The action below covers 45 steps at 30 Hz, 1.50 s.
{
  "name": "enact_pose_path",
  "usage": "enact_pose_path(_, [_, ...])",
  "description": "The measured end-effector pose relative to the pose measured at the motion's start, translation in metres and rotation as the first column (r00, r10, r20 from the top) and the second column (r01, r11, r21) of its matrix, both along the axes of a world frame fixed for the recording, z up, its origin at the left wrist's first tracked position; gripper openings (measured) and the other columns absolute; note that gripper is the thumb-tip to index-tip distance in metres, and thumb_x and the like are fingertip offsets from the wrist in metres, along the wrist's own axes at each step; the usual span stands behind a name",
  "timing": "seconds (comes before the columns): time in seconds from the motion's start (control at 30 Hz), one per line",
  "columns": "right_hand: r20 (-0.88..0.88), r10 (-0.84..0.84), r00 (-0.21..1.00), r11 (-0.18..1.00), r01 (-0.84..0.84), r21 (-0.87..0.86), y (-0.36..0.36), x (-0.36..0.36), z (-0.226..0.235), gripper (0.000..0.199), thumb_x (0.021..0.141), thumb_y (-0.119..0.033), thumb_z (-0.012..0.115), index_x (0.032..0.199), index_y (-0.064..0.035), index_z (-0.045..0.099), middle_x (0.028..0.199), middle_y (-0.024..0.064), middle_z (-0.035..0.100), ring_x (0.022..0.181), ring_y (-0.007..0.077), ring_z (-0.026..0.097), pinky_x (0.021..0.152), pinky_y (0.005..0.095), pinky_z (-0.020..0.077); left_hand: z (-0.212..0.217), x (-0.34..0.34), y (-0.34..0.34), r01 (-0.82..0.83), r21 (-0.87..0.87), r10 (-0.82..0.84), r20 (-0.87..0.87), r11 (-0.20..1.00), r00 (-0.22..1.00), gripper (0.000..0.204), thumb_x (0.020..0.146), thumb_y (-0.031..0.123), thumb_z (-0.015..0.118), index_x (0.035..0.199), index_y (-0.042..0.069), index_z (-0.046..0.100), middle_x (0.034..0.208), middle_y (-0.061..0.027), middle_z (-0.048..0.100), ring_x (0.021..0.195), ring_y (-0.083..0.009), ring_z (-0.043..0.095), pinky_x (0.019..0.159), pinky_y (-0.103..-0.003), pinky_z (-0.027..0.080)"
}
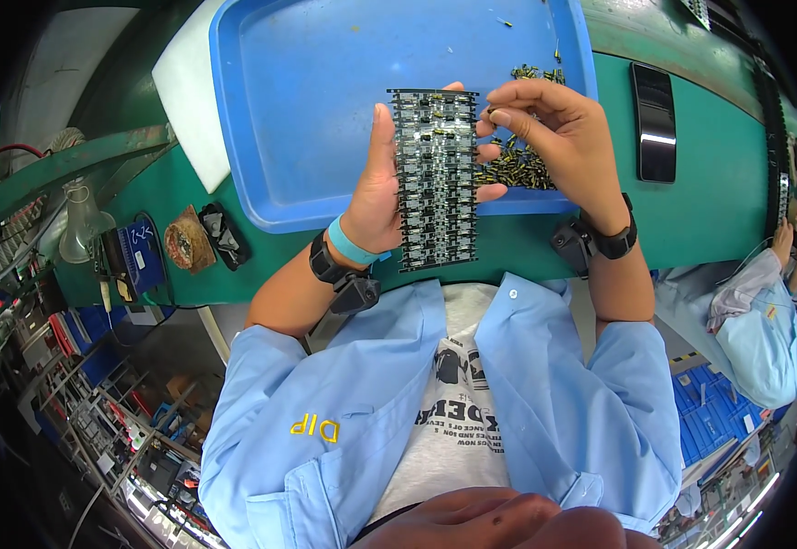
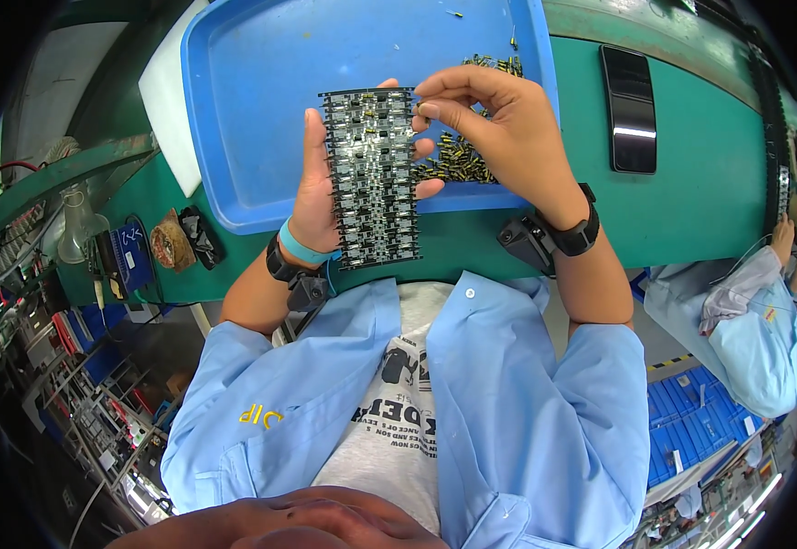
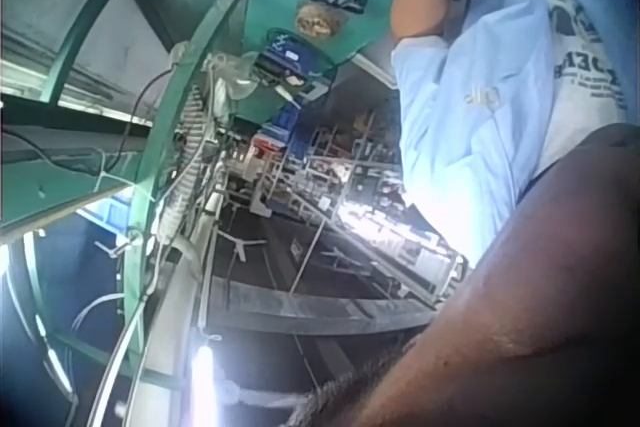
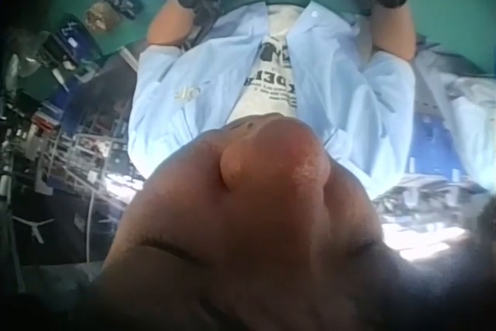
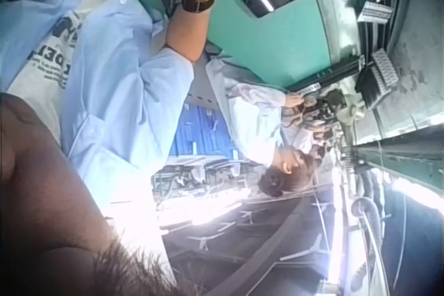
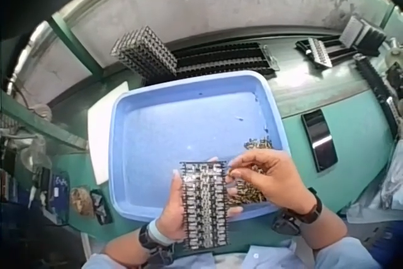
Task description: The person picks up a circuit board and manually inserts small electronic components into it one by one. After filling the board, the person places it into a tray, picks up a new board, and continues the process.
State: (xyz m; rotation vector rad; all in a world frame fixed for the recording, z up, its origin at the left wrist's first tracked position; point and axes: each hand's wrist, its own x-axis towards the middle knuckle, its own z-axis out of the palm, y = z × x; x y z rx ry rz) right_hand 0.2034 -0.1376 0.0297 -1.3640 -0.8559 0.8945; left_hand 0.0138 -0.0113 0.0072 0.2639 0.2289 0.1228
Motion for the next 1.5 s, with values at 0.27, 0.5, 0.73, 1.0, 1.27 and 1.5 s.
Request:
enact_pose_path(0.27, [0.019,-0.007,1.000,0.999,0.007,-0.036,0.001,-0.003,-0.001,0.014,0.102,-0.008,0.069,0.110,0.0033,0.072,0.106,0.0057,0.074,0.096,0.0127,0.070,0.092,0.0280,0.0559,0.002,0.001,0.000,0.007,0.043,-0.006,-0.032,0.999,0.999,0.088,0.103,0.078,0.029,0.168,0.020,0.024,0.149,-0.0161,0.055,0.131,-0.0320,0.061,0.110,-0.062,0.052])
enact_pose_path(0.5, [-0.024,-0.012,1.000,1.000,0.011,-0.016,0.002,-0.006,-0.002,0.016,0.105,-0.013,0.068,0.107,0.0027,0.071,0.102,0.0039,0.072,0.094,0.0115,0.068,0.090,0.0276,0.0547,0.002,0.001,-0.001,0.004,0.044,-0.002,-0.044,0.999,0.999,0.088,0.103,0.078,0.028,0.168,0.019,0.024,0.149,-0.0160,0.055,0.130,-0.0316,0.062,0.110,-0.062,0.052])
enact_pose_path(0.73, [0.106,-0.070,0.992,0.997,0.072,-0.018,0.003,-0.012,-0.011,0.010,0.096,-0.012,0.076,0.103,-0.0051,0.077,0.095,0.0010,0.073,0.086,0.0131,0.064,0.077,0.0298,0.0503,0.003,0.001,-0.003,0.005,0.095,-0.002,-0.035,0.995,0.999,0.088,0.103,0.078,0.026,0.167,0.017,0.025,0.148,-0.0146,0.056,0.130,-0.0300,0.062,0.109,-0.058,0.055])
enact_pose_path(1.0, [0.816,-0.220,0.535,0.945,-0.089,0.313,0.011,-0.027,0.000,0.022,0.075,-0.006,0.085,0.095,-0.0080,0.077,0.092,0.0037,0.069,0.089,0.0270,0.061,0.078,0.0382,0.0476,0.013,0.001,-0.006,0.014,0.243,0.014,-0.115,0.970,0.993,0.086,0.104,0.076,0.030,0.165,0.015,0.029,0.142,-0.0100,0.059,0.125,-0.0217,0.065,0.107,-0.046,0.058])
enact_pose_path(1.27, [0.884,-0.197,0.424,0.943,-0.164,0.289,0.011,-0.026,0.003,0.024,0.074,-0.011,0.086,0.096,-0.0096,0.076,0.090,0.0019,0.069,0.089,0.0253,0.061,0.080,0.0394,0.0445,0.011,0.000,-0.006,0.007,0.270,0.026,-0.118,0.963,0.993,0.085,0.105,0.074,0.030,0.165,0.013,0.030,0.144,-0.0089,0.059,0.124,-0.0199,0.064,0.106,-0.041,0.057])
enact_pose_path(1.5, [0.895,-0.215,0.390,0.940,-0.168,0.299,0.011,-0.030,0.005,0.024,0.074,-0.014,0.086,0.095,-0.0096,0.075,0.090,0.0016,0.069,0.088,0.0250,0.062,0.080,0.0400,0.0443,0.009,-0.001,-0.006,0.023,0.287,0.007,-0.102,0.958,0.995,0.088,0.105,0.075,0.026,0.166,0.012,0.027,0.146,-0.0081,0.057,0.128,-0.0189,0.061,0.111,-0.039,0.052])
